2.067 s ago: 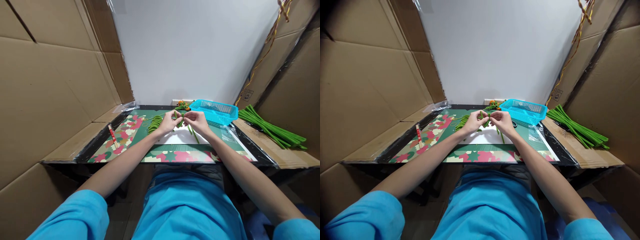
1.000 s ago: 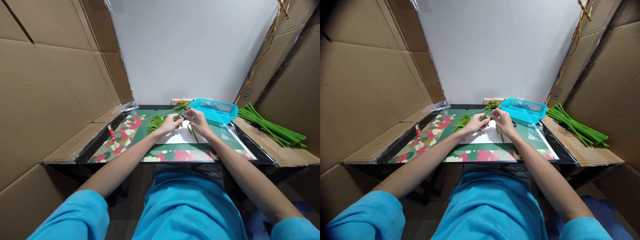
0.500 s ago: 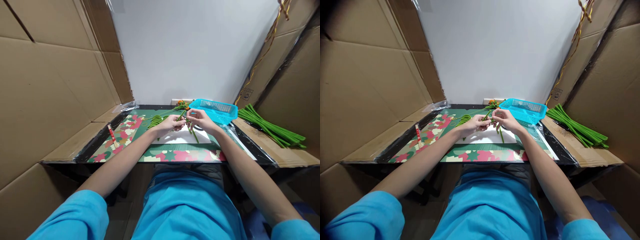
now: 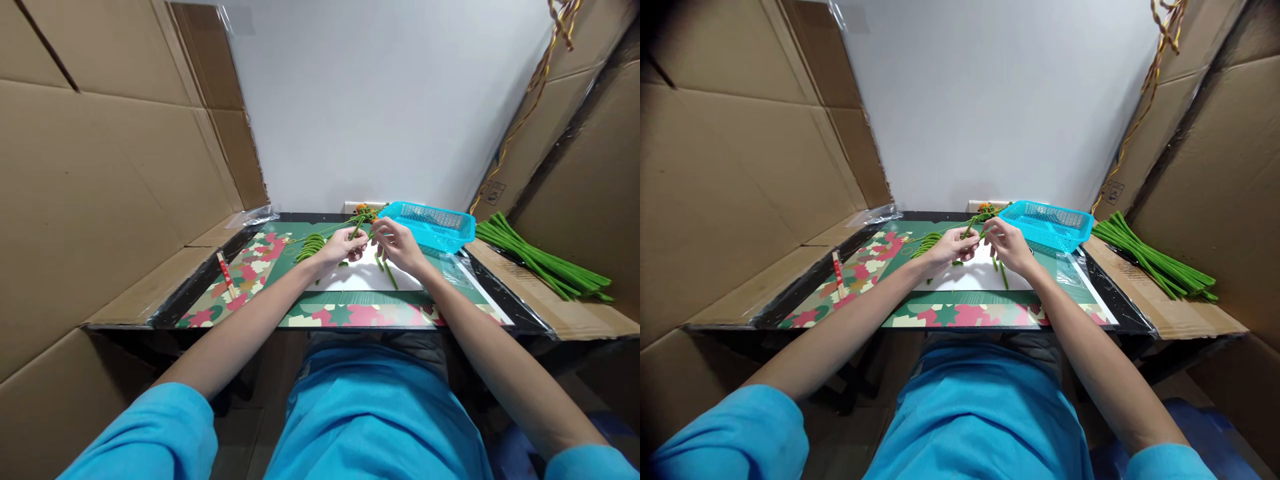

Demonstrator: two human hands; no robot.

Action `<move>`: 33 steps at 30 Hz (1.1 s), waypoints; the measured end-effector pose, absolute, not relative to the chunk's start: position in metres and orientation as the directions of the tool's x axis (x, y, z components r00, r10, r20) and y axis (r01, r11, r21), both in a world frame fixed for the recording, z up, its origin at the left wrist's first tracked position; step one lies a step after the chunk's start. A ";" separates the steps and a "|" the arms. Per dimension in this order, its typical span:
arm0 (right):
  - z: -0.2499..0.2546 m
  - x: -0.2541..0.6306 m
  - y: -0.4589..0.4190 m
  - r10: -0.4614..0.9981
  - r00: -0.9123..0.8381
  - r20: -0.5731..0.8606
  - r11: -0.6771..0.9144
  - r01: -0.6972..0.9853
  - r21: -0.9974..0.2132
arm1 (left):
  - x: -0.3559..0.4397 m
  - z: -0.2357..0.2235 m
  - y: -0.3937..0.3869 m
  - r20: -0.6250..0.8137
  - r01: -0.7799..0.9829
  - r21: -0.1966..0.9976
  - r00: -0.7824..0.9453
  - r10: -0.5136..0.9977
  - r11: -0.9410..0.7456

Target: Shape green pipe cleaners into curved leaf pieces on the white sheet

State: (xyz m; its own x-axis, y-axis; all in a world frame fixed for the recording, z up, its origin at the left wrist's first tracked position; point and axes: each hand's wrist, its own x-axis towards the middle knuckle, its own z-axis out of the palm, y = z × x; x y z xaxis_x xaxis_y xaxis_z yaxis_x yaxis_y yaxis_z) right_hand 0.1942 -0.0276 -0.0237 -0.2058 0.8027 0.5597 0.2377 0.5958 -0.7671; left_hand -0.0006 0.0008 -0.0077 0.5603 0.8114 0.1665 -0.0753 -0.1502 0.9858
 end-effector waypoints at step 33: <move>-0.030 0.189 -0.019 0.665 -0.180 0.725 0.686 0.532 -0.497 | -0.006 -0.012 0.000 0.188 0.153 0.938 0.531 0.826 -0.311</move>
